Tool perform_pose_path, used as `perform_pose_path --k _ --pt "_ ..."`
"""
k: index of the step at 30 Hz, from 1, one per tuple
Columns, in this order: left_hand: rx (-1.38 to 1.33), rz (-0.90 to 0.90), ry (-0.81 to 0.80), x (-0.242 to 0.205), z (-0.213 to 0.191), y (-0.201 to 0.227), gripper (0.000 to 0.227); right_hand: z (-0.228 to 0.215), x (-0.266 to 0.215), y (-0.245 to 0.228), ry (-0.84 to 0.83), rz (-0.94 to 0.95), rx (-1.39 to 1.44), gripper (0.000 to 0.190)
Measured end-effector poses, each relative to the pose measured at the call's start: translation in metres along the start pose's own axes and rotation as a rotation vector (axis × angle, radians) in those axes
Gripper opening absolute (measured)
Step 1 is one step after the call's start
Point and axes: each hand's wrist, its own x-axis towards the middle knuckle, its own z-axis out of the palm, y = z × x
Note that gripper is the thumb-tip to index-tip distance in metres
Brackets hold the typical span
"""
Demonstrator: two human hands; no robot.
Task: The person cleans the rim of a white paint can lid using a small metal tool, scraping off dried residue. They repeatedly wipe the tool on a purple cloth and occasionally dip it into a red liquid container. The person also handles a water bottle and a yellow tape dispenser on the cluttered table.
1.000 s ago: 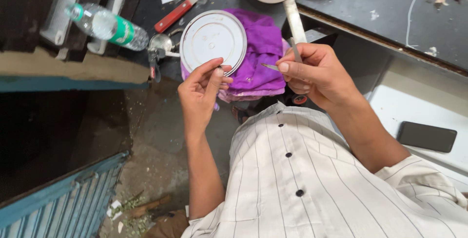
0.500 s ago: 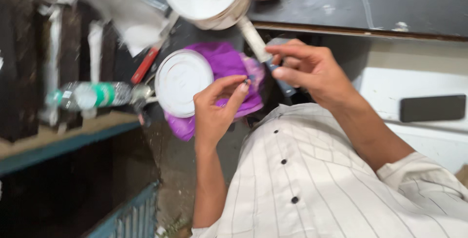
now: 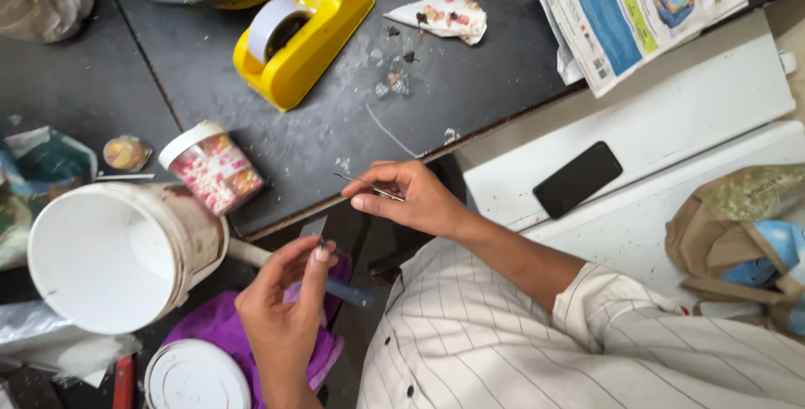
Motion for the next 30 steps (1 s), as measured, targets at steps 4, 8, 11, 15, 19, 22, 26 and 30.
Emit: perform_pose_path --k 4,8,11,15,19,22,26,30 --pt "0.285 0.184 0.074 0.042 0.039 0.026 0.011 -0.022 0.009 0.025 0.155 0.102 0.022 0.019" --pt "0.393 0.474 -0.053 0.1 0.082 0.042 0.011 -0.032 0.017 0.045 0.236 0.152 0.145 0.017" --pt "0.549 0.586 -0.071 0.154 0.118 0.044 0.009 -0.034 0.02 0.051 0.206 0.117 0.173 0.021" --pt "0.739 0.648 -0.139 0.216 0.161 0.033 0.011 -0.033 0.022 0.049 0.22 0.088 0.08 0.014" --pt "0.81 0.68 -0.168 0.242 0.184 0.018 0.013 -0.03 0.023 0.041 0.248 0.101 0.013 0.012" --pt "0.812 0.702 -0.193 0.246 0.191 0.007 0.013 -0.029 0.025 0.036 0.278 0.098 -0.055 0.012" --pt "0.909 0.776 -0.206 0.244 0.191 0.0 0.013 -0.028 0.027 0.029 0.329 0.081 -0.165 0.012" --pt "1.1 0.857 -0.259 0.238 0.187 -0.001 0.029 -0.027 0.028 0.027 0.347 0.1 -0.155 0.013"
